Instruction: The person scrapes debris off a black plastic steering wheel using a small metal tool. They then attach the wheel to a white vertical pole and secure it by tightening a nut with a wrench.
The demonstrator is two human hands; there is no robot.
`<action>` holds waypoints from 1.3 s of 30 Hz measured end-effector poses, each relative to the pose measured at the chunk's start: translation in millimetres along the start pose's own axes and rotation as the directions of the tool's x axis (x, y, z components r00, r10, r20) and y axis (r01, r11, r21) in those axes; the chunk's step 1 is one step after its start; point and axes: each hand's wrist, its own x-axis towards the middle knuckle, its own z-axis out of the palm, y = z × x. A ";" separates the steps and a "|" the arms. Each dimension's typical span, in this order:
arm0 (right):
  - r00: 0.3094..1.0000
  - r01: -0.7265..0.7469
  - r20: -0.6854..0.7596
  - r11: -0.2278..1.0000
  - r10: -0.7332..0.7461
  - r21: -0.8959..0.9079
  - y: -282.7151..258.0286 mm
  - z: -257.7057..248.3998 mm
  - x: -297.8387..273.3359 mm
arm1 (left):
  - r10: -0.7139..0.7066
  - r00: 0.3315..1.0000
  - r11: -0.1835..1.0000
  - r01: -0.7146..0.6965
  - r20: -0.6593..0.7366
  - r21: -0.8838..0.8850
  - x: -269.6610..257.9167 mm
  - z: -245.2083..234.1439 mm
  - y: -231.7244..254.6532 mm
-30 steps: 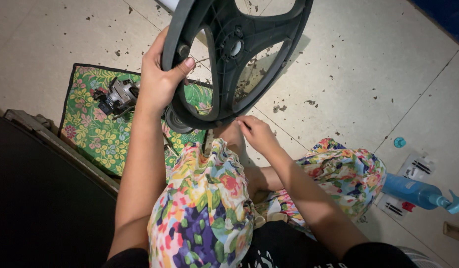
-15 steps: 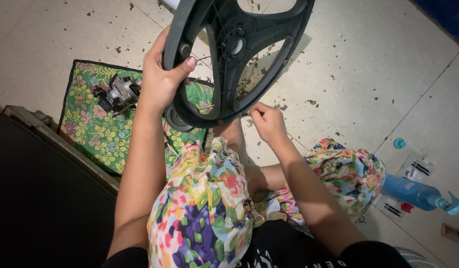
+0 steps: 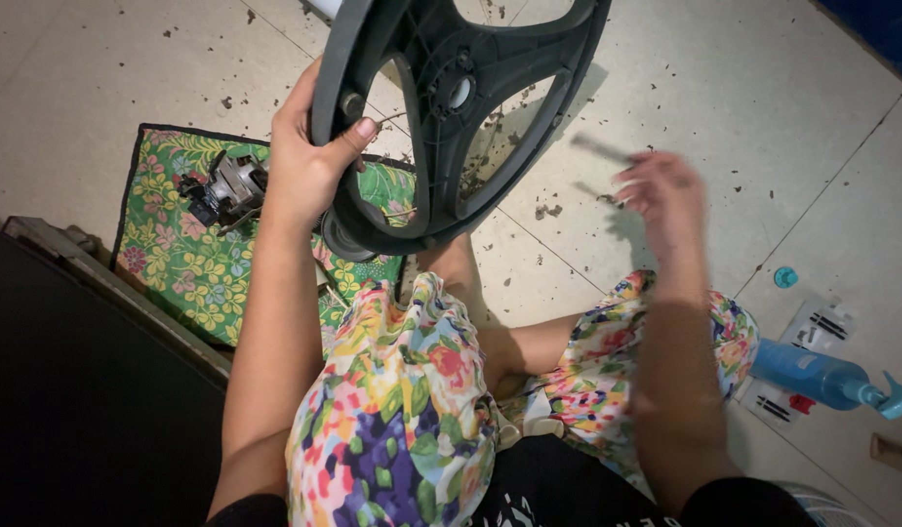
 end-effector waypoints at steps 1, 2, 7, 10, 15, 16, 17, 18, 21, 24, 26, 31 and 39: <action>0.999 -0.038 0.012 0.922 0.036 0.386 -4.8 -16.4 3.6 | -0.004 1.000 1.000 0.004 -0.005 0.018 -0.1 -0.3 0.3; 0.998 0.018 -0.054 0.999 -0.020 -0.042 -1.5 -25.5 9.3 | -0.008 1.000 0.999 0.009 -0.011 0.035 -0.2 -0.7 0.6; 0.974 -0.038 -0.225 0.999 0.036 -0.007 -11.8 -77.4 21.7 | -0.009 1.000 0.998 0.011 -0.027 0.066 3.5 0.6 4.0; 0.957 0.004 -0.291 1.000 -0.013 -0.031 -26.2 -91.0 24.6 | -0.063 0.997 0.998 0.064 -0.038 0.024 -2.5 4.1 3.1; 0.960 -0.080 -0.265 0.994 0.097 0.072 -17.5 -89.9 19.1 | -0.038 0.999 0.995 0.039 -0.011 0.094 2.8 1.0 5.6; 0.961 -0.101 -0.248 0.989 0.125 0.105 -14.1 -91.2 17.0 | 0.010 1.000 0.992 -0.011 0.003 0.129 3.4 1.6 6.5; 0.969 -0.106 -0.204 0.979 0.141 0.171 -10.0 -92.8 14.5 | 0.059 0.998 0.984 -0.061 0.020 0.165 4.1 2.0 8.3; 0.975 -0.113 -0.159 0.965 0.153 0.236 -5.0 -93.9 11.7 | 0.106 0.994 0.974 -0.112 0.038 0.199 4.8 2.5 11.0; 0.986 -0.134 -0.052 0.931 0.161 0.339 3.0 -98.2 6.1 | 0.100 0.994 0.983 -0.104 0.032 0.154 7.0 7.5 23.4; 0.991 -0.124 -0.004 0.932 0.133 0.342 -0.4 -90.6 -2.3 | 0.448 0.894 0.691 -0.350 0.006 0.632 2.0 21.2 42.9; 0.995 -0.097 0.009 0.944 0.099 0.314 -9.4 -84.3 -8.4 | 0.548 0.834 0.537 -0.415 0.070 0.734 1.0 37.6 54.5; 0.999 -0.019 0.053 0.981 0.009 0.192 -33.4 -69.8 -21.1 | 0.526 0.705 0.472 -0.708 0.476 0.526 23.5 121.4 45.6; 0.995 0.086 0.035 0.985 -0.092 0.152 -54.6 -70.8 -48.9 | -0.234 0.547 0.625 -0.549 0.804 0.556 47.8 266.2 -24.3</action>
